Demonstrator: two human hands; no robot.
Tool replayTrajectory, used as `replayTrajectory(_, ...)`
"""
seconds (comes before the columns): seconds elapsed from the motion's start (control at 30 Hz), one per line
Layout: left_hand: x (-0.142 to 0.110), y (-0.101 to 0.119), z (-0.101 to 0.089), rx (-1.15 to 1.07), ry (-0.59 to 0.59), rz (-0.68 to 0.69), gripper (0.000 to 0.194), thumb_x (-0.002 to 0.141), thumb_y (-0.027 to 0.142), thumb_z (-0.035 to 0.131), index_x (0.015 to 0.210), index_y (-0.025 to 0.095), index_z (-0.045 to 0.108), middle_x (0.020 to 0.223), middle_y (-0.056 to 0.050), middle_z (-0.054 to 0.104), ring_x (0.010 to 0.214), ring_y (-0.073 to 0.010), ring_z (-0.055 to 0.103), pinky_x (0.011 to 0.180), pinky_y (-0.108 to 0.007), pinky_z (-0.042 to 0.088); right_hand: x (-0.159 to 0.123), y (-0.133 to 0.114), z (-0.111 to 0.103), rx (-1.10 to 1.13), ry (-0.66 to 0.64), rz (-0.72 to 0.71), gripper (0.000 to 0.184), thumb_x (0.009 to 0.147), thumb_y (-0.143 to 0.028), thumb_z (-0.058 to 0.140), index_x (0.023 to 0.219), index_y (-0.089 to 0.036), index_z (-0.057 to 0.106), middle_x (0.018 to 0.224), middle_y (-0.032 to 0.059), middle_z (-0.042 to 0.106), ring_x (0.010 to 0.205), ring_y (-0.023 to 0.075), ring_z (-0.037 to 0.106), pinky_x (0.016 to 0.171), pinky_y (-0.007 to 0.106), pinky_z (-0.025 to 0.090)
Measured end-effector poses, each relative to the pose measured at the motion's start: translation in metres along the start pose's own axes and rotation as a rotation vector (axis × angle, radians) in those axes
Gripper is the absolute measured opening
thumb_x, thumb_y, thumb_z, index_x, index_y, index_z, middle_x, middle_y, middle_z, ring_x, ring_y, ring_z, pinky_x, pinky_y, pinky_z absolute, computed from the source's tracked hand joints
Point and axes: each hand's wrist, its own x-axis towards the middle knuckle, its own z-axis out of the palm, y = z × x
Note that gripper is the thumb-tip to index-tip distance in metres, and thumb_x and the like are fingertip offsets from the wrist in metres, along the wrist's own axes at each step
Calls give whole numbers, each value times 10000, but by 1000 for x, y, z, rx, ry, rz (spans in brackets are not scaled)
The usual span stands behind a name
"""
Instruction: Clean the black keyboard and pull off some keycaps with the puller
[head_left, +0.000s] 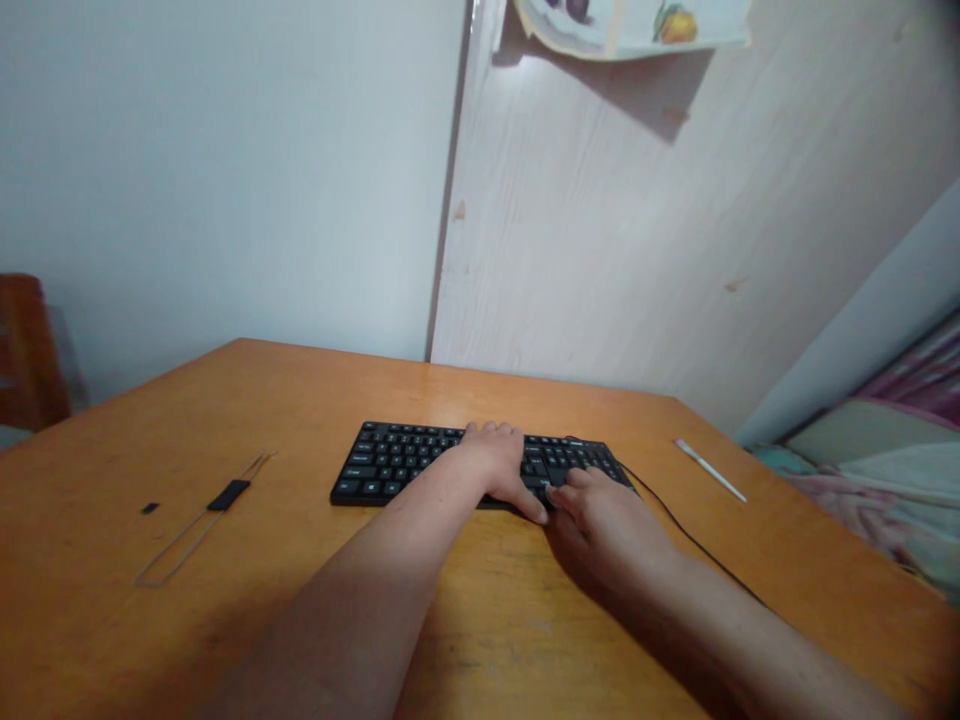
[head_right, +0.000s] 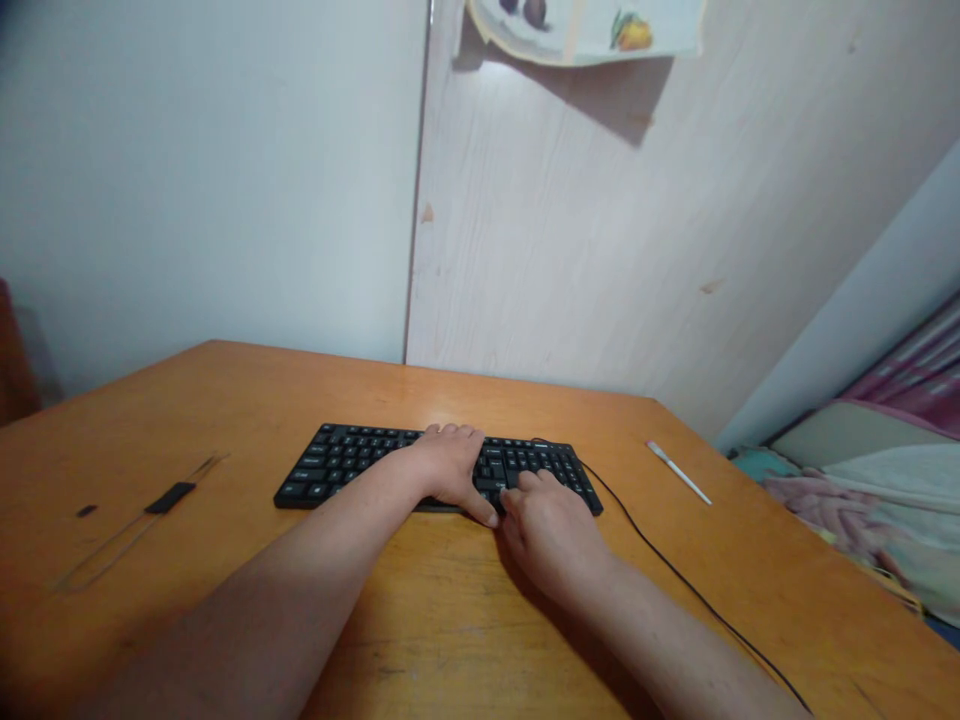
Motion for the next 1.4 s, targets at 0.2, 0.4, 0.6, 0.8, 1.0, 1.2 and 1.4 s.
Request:
replayTrajectory(0.2, -2, -1, 0, 24, 2, -7, 1060, 447, 855, 630, 1268, 192, 522, 1349, -178, 550, 1222, -372, 501, 1044, -522, 372, -5, -1, -5, 18, -6, -4, 236, 928, -279, 491, 776, -200, 653, 792, 44, 569, 777, 180, 486, 652, 308, 282)
replayTrajectory(0.4, -1, -4, 4, 41, 14, -3, 1073, 474, 840, 625, 1314, 187, 486, 1378, -173, 528, 1246, -378, 481, 1054, -513, 373, -8, -3, -13, 26, -26, -29, 298, 947, -273, 461, 740, -192, 659, 781, 48, 590, 754, 176, 483, 633, 320, 262)
replayTrajectory(0.6, -2, -8, 8, 25, 30, 2, 1108, 485, 866, 601, 1363, 209, 444, 1444, -159, 481, 1304, -384, 445, 1089, -501, 340, -11, 6, -14, 82, -44, -58, 283, 922, -257, 487, 743, -198, 698, 786, 56, 619, 753, 178, 509, 647, 312, 295)
replayTrajectory(0.8, -5, -7, 8, 25, 30, -28, 1267, 425, 929, 575, 1436, 193, 368, 1515, -183, 405, 1375, -408, 369, 1115, -515, 306, -3, 30, -16, 223, -15, 42, 213, 864, -231, 540, 780, -207, 734, 833, 60, 645, 826, 196, 567, 730, 289, 373)
replayTrajectory(1.0, -3, 8, 12, 51, 68, -34, 1229, 455, 942, 544, 1417, 191, 393, 1453, -186, 474, 1312, -411, 435, 1069, -542, 349, 2, 52, -20, 281, 72, 87, 267, 894, -240, 504, 894, -198, 767, 888, 76, 675, 850, 202, 592, 760, 286, 403)
replayTrajectory(1.2, -4, 17, 15, 55, 65, -50, 1261, 458, 960, 510, 1447, 193, 361, 1494, -181, 435, 1341, -415, 412, 1091, -537, 324, 8, 67, -13, 356, 125, 120, 261, 879, -218, 495, 850, -192, 753, 869, 65, 697, 836, 188, 606, 758, 269, 411)
replayTrajectory(1.4, -6, 12, 6, 54, 80, -40, 1279, 535, 965, 456, 1521, 180, 242, 1590, -175, 300, 1447, -374, 285, 1162, -491, 222, 16, 78, -2, 656, 177, 147, 298, 864, -258, 479, 857, -179, 766, 883, 56, 742, 808, 189, 638, 724, 268, 441)
